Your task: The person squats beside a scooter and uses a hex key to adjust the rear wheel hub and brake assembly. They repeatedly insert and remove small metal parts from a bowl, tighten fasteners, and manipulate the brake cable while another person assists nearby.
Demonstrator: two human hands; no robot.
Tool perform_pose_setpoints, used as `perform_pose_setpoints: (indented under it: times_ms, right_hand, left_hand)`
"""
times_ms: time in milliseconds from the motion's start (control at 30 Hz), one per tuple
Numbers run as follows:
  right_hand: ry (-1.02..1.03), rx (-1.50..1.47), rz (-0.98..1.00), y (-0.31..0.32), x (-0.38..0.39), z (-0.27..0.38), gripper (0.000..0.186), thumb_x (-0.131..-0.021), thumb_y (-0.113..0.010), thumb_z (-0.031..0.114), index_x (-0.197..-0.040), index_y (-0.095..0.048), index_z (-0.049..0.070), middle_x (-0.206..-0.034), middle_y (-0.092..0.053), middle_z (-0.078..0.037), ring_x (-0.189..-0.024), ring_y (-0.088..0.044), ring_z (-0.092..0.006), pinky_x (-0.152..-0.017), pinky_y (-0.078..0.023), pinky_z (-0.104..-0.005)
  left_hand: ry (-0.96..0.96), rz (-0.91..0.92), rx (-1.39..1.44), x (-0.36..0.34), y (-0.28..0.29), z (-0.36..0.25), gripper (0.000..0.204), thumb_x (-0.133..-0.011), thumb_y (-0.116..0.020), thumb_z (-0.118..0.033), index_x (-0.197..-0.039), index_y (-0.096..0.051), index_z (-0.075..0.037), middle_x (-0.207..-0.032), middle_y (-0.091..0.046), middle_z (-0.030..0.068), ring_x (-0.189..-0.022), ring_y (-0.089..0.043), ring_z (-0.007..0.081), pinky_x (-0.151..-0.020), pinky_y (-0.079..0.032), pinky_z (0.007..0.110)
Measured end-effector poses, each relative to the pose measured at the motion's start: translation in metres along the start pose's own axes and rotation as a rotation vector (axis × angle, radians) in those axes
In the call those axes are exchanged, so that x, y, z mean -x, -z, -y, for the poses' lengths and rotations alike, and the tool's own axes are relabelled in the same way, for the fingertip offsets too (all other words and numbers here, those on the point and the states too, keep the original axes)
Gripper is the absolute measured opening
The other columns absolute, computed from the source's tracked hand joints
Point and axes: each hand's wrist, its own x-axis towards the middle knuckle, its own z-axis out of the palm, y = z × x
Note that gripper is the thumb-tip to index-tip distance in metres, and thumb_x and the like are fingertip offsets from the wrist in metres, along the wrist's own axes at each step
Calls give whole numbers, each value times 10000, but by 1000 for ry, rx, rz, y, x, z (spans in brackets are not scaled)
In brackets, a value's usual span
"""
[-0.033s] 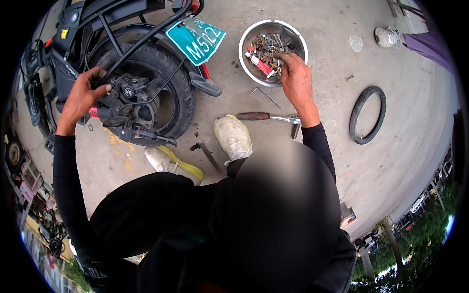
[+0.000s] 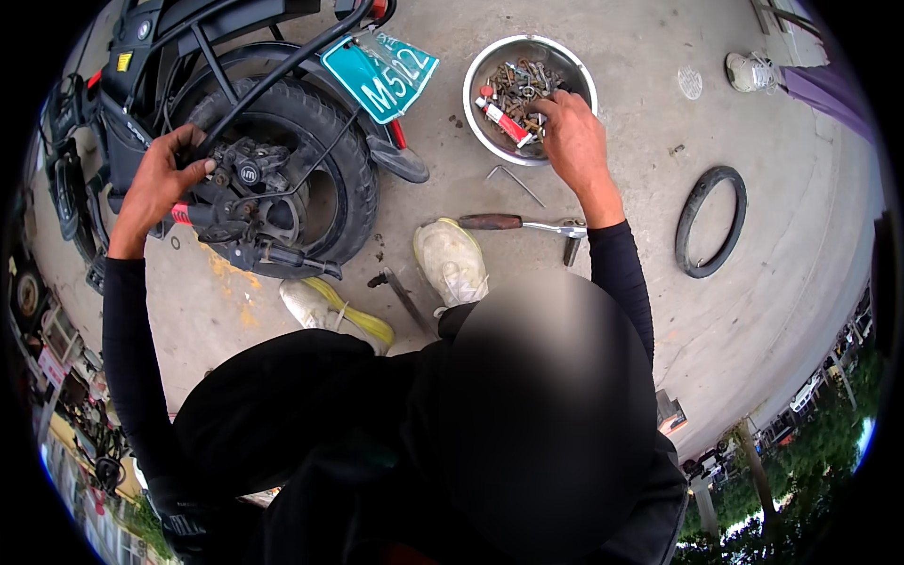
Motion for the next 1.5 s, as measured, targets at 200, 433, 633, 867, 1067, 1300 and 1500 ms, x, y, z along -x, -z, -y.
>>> perform_pose_setpoints:
  times_ms: [200, 433, 633, 867, 1067, 1300, 1500]
  right_hand:
    - [53, 181, 55, -20, -11, -16, 353, -854, -630, 18, -1188, -729, 73, -1118, -633, -146, -1085, -618, -333, -892, -545, -434]
    - [-119, 22, -160, -27, 2, -18, 383, -901, -619, 17, -1283, -628, -7, -1104, -625, -195, -1008, -659, -394, -832, -571, -481]
    - [-392, 155, 63, -26, -33, 18, 300, -960, -655, 233, -1145, -652, -3, -872, -736, -203, -831, -729, -409, -715, -584, -505]
    - [-154, 0, 101, -38, 5, 37, 246, -967, -652, 252, -1125, -668, 63, -798, -724, -202, -777, -718, -414, -710, -578, -507]
    - [-144, 170, -219, -31, -16, 9, 555, -907, -738, 275, -1345, -590, -31, -1405, -541, -228, -1278, -514, -396, -997, -488, -488]
    - [-70, 78, -72, -50, -14, 15, 384, -865, -747, 156, -1224, -703, 26, -1148, -660, -150, -1101, -585, -341, -925, -529, -455]
    - [160, -108, -15, -59, 43, 52, 373, -882, -681, 48, -1254, -667, 28, -1255, -663, -132, -1195, -589, -347, -1010, -515, -437]
  left_hand:
    - [-11, -18, 36, -1, -3, -1, 223, -876, -749, 3, -988, -557, 14, -873, -519, -4, -835, -454, 93, -757, -418, 268]
    - [5, -39, 37, 2, -5, -6, 232, -870, -757, 0, -988, -557, 15, -884, -518, 1, -848, -454, 97, -770, -420, 270]
    - [5, -55, 9, 4, -4, -5, 247, -869, -771, -29, -997, -565, 23, -890, -525, 5, -858, -458, 100, -779, -426, 274]
    - [27, -27, -5, 3, -2, -3, 277, -862, -785, -59, -1028, -581, 29, -909, -554, 7, -865, -478, 95, -789, -433, 265]
    - [7, -24, -5, 0, 0, 5, 287, -863, -782, -49, -1061, -590, 31, -926, -570, 8, -868, -491, 88, -787, -441, 263]
    - [9, -44, -11, 1, -2, 4, 293, -865, -781, -49, -1077, -593, 27, -931, -575, 12, -870, -499, 93, -788, -446, 266]
    - [8, -43, -10, 0, -2, 3, 285, -869, -780, -52, -1066, -590, 25, -929, -575, 12, -866, -502, 95, -791, -451, 270]
